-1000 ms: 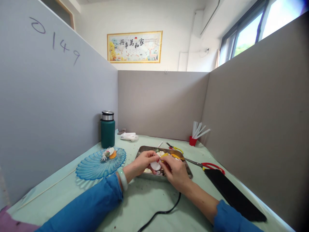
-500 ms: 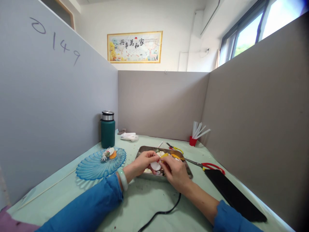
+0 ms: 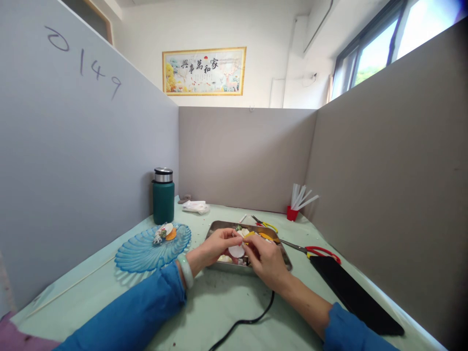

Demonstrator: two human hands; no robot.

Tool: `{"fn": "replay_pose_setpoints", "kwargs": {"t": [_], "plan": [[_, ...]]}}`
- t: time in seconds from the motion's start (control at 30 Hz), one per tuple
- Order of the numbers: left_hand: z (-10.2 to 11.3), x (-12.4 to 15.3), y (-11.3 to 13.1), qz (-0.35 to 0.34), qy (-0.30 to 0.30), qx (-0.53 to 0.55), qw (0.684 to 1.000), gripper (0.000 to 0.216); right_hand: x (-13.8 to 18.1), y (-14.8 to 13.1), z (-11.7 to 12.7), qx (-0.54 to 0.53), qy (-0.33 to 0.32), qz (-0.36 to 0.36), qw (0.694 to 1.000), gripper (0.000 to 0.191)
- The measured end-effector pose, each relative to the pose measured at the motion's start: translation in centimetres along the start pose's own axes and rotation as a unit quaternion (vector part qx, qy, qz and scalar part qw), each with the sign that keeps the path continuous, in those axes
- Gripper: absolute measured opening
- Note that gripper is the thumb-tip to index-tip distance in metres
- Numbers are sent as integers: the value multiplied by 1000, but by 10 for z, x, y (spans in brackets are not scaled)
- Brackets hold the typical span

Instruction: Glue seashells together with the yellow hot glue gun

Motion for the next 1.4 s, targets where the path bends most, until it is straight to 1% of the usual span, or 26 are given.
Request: {"fn": "replay_pose_setpoints", "kwargs": {"t": [0.13,1.17,1.4], "plan": [[1,-1,-2,-4,-2,3,1000,36,0,0,0,-5,7,2,1000,19],[2,-2,-2,-4,12,-4,1000,31,2,3,-3,-10,-41,-22,999,16],[2,-2,-3,-8,13,-7,1000,32,2,3,-2,-8,-36,-26,999,17]]}}
Point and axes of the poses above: each hand's wrist, its own x-axis away from the middle knuckle, its own z-axis out of the back of the hand, y = z × x, the point moved 5 cm from there along -x, towards the middle knuckle, and after that the axes turned 14 degrees about -x, right-handed, at the moved point
